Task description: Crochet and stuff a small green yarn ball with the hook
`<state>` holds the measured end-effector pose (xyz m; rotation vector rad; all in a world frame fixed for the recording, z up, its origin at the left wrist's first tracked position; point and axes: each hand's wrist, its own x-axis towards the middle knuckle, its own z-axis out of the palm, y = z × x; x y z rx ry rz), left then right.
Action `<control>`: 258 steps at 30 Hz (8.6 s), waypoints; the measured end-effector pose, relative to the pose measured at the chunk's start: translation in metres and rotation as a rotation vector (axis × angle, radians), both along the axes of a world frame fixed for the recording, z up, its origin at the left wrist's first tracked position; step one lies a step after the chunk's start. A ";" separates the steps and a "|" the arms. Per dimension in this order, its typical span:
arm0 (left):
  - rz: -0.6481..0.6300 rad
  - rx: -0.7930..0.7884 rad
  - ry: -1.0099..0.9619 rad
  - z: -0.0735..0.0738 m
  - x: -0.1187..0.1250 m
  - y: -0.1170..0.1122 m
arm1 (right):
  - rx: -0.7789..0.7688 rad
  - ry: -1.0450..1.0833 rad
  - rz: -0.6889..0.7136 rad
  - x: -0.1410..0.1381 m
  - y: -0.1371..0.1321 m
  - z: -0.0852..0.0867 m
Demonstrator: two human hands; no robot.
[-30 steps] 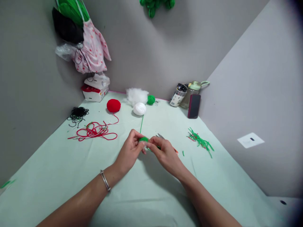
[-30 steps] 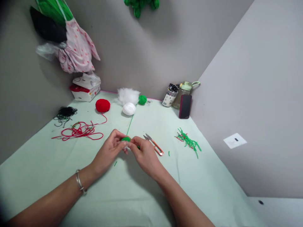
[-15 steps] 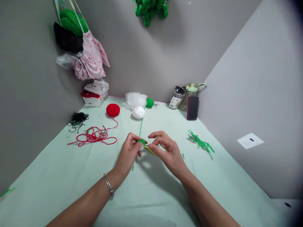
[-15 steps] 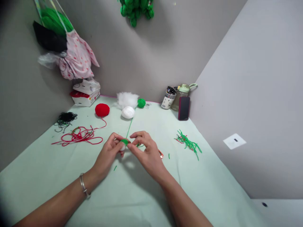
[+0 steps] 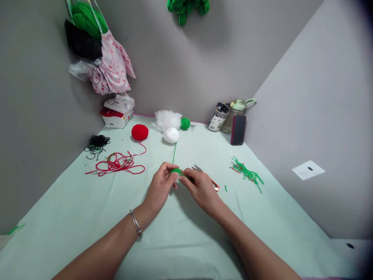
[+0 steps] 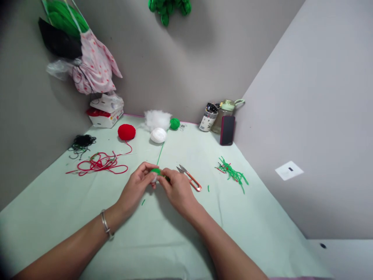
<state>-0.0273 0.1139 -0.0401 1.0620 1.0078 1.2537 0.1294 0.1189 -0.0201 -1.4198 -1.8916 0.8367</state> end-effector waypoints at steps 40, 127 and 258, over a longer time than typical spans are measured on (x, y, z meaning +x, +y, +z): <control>-0.023 -0.159 -0.119 -0.007 0.001 0.005 | -0.013 -0.036 0.077 0.000 0.001 0.000; -0.050 0.094 0.025 -0.007 -0.006 0.002 | -0.192 0.215 0.176 0.010 0.004 0.002; -0.082 -0.050 -0.035 -0.001 -0.035 0.012 | -0.726 0.881 0.228 0.004 -0.008 0.019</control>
